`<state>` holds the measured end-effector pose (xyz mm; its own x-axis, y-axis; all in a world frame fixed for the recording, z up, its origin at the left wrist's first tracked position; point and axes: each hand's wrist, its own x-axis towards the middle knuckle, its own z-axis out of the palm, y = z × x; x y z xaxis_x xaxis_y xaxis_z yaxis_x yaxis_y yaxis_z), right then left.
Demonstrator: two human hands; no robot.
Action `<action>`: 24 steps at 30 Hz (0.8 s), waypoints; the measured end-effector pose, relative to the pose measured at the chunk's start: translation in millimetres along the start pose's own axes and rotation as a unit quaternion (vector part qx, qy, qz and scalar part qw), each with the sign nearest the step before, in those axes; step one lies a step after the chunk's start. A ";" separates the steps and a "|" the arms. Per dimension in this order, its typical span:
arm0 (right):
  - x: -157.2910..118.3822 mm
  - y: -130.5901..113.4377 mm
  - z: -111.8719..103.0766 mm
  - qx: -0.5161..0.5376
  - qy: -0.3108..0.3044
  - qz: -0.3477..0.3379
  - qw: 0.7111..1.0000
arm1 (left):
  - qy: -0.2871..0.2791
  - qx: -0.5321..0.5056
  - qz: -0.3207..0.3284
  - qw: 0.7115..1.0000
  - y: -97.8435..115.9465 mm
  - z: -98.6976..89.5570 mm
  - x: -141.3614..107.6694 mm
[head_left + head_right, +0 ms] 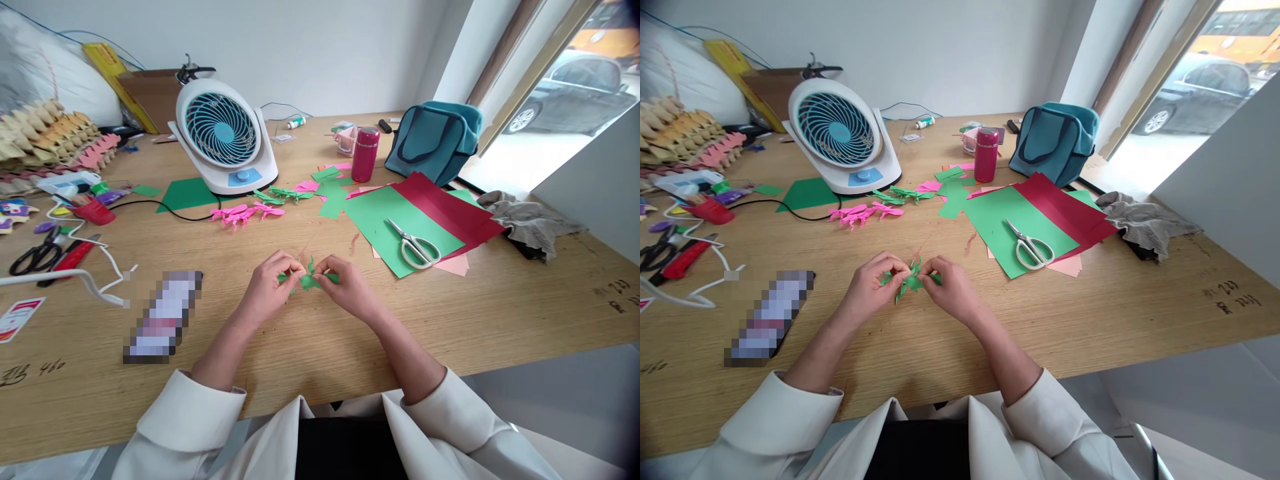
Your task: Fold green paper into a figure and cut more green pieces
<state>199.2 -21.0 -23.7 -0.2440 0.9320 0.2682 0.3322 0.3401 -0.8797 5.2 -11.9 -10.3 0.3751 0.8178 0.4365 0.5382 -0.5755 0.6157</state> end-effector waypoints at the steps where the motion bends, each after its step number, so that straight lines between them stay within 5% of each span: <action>1: 0.9 0.9 0.2 0.028 0.011 0.014 0.999 | 0.016 -0.015 -0.008 1.000 -0.4 0.1 0.4; 5: 4.1 5.8 2.3 0.160 0.048 0.075 0.983 | 0.081 -0.020 -0.039 0.996 0.9 2.2 1.0; 10: 5.6 9.3 9.8 0.292 0.059 0.100 0.949 | 0.093 0.003 -0.046 0.995 6.1 10.3 -1.8; 17: 3.0 12.1 25.3 0.294 0.065 0.073 0.951 | 0.145 -0.023 -0.066 0.987 9.9 14.5 -3.2; 24: 2.5 14.6 26.3 0.306 0.044 0.061 0.949 | 0.130 -0.062 -0.065 0.987 9.6 14.3 -1.6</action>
<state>179.6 -17.0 -46.2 -0.1511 0.9758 0.1580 -0.2457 0.1177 -0.9622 20.6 -18.7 -14.5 0.0929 0.8654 0.4924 0.4666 -0.4747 0.7463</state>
